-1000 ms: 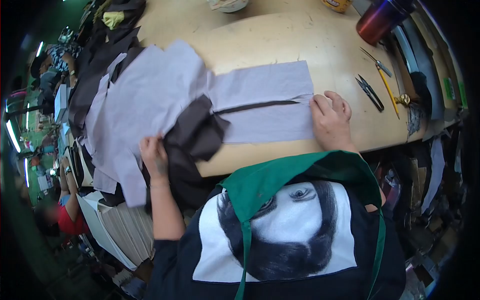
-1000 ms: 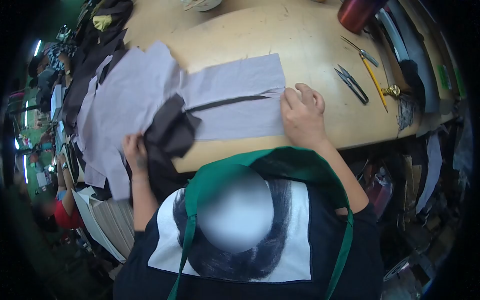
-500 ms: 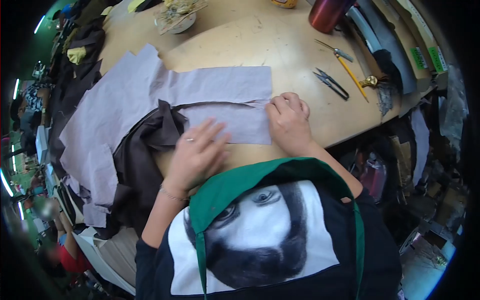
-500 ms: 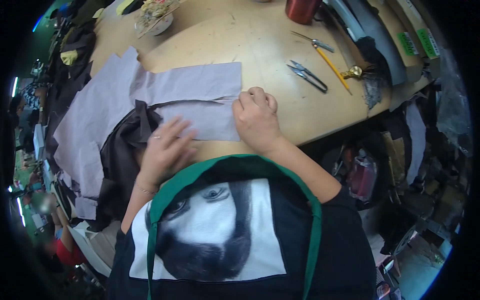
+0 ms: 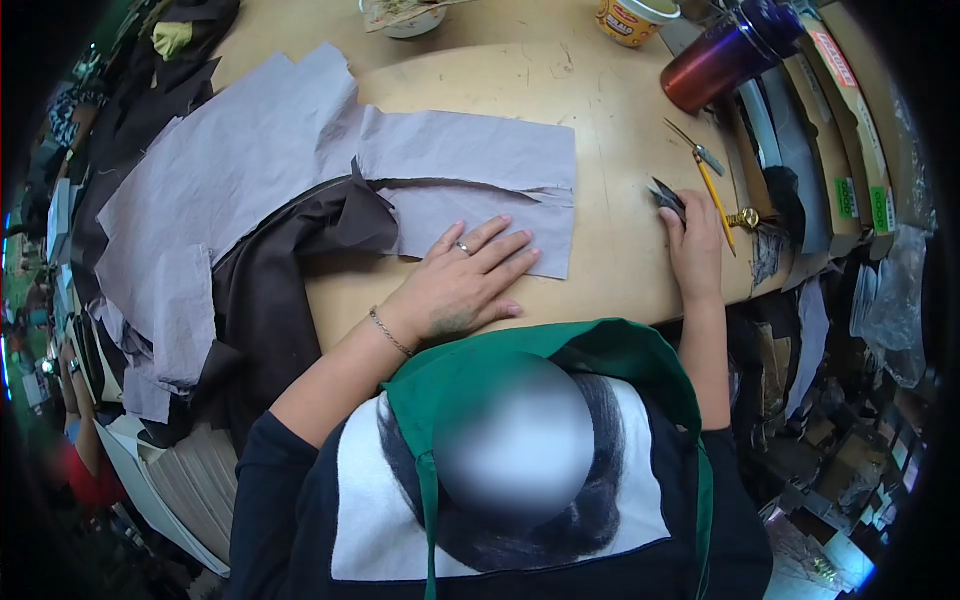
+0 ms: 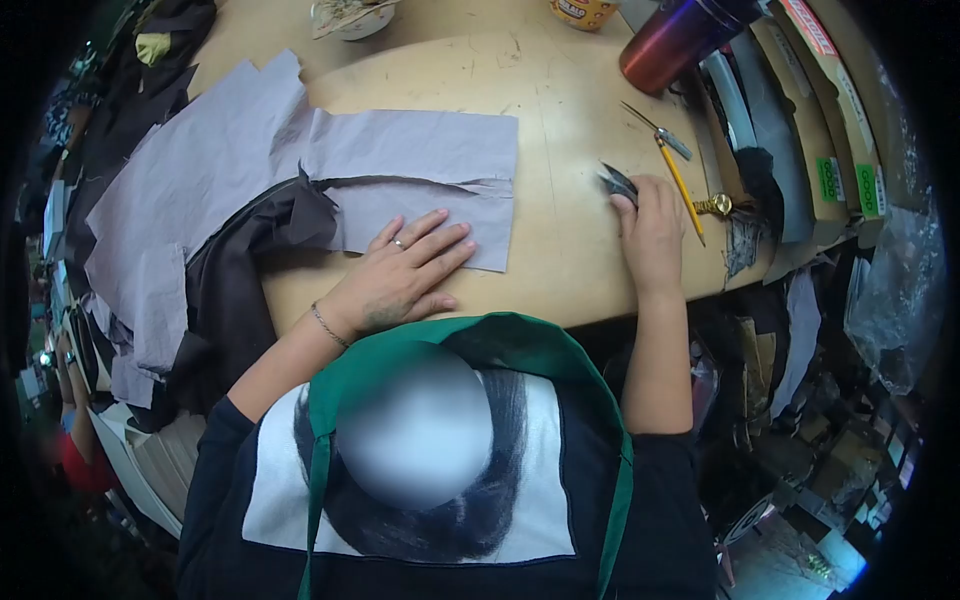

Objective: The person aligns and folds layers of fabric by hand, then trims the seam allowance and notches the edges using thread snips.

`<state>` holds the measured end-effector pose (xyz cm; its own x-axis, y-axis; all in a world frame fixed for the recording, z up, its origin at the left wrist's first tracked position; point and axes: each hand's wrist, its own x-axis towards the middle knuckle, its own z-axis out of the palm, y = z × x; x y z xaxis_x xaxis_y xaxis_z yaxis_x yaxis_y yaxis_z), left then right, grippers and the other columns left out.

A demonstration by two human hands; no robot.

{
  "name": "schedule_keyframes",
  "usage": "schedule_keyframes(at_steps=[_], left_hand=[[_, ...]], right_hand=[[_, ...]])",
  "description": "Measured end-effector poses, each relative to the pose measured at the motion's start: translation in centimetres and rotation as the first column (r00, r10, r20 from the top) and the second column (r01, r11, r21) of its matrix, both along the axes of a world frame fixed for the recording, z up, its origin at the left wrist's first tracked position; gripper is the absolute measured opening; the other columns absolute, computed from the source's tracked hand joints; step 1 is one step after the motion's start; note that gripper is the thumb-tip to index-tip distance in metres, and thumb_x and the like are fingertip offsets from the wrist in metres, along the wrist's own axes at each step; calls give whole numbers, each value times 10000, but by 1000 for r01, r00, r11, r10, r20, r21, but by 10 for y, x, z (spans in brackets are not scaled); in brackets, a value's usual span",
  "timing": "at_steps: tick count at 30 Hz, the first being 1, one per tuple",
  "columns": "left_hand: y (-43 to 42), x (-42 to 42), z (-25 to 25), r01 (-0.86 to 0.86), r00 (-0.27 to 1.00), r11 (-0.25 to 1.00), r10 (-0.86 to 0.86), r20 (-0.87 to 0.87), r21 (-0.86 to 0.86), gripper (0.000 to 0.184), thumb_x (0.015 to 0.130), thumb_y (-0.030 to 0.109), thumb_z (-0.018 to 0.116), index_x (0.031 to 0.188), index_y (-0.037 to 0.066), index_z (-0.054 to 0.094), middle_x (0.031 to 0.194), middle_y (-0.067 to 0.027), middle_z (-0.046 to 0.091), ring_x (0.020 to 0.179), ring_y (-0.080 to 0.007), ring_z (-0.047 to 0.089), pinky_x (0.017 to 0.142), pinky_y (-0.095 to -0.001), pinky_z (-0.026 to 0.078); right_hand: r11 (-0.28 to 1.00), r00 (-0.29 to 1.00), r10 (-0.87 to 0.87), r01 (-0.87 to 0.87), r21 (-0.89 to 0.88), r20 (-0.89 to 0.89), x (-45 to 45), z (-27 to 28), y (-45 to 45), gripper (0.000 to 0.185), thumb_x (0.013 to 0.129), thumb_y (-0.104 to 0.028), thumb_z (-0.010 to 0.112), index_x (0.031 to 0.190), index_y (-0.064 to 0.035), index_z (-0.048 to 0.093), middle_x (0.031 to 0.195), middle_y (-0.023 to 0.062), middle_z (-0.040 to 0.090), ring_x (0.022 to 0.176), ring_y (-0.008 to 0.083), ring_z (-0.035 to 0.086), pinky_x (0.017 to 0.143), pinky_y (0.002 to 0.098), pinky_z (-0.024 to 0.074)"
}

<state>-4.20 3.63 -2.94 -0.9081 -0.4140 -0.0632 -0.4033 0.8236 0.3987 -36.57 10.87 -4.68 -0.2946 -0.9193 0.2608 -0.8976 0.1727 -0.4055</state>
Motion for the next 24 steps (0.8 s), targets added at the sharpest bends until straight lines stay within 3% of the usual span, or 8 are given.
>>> schedule_keyframes(at_steps=[2, 5, 8, 14, 24], left_hand=[[5, -7, 3, -42, 998, 999, 43, 56, -3, 649, 865, 519, 513, 1371, 121, 432, 1476, -57, 327, 1401, -261, 230, 1065, -581, 249], [5, -16, -3, -22, 1000, 991, 24, 17, -128, 662, 856, 533, 517, 1367, 120, 435, 1477, -53, 324, 1404, -253, 219, 1058, -594, 248], [1, -20, -6, -33, 999, 997, 33, 11, -74, 674, 853, 557, 503, 1371, 131, 430, 1480, -47, 318, 1407, -247, 208, 1050, -607, 245], [2, -20, -5, -32, 999, 995, 31, -13, -92, 689, 850, 587, 478, 1396, 173, 402, 1491, -44, 295, 1408, -251, 203, 1046, -614, 245], [2, -21, -7, -32, 999, 992, 29, -28, -124, 702, 852, 607, 453, 1406, 180, 392, 1472, -59, 321, 1382, -257, 246, 1038, -613, 253]], right_hand=[[998, 986, 58, -60, 4, 154, 26, 20, -5, 363, 817, -148, 670, 1148, -39, 568, 989, 105, 560, 898, 279, 556, 766, 375, 465], [947, 946, 316, -319, -41, -71, 61, 33, -21, 366, 802, -133, 656, 1155, -70, 581, 913, 67, 546, 848, 245, 545, 714, 377, 453], [894, 852, 395, -443, -70, -345, 72, 31, -35, 399, 768, -128, 630, 1166, -115, 598, 869, 22, 526, 799, 199, 529, 652, 346, 426], [830, 742, 428, -549, -101, -516, 70, 23, -44, 431, 726, -154, 573, 1154, -156, 623, 870, -16, 522, 788, 157, 525, 641, 309, 398], [784, 711, 485, -612, -107, -510, 89, 15, -59, 430, 723, -194, 561, 1146, -131, 614, 844, -18, 515, 745, 152, 522, 616, 299, 388]])
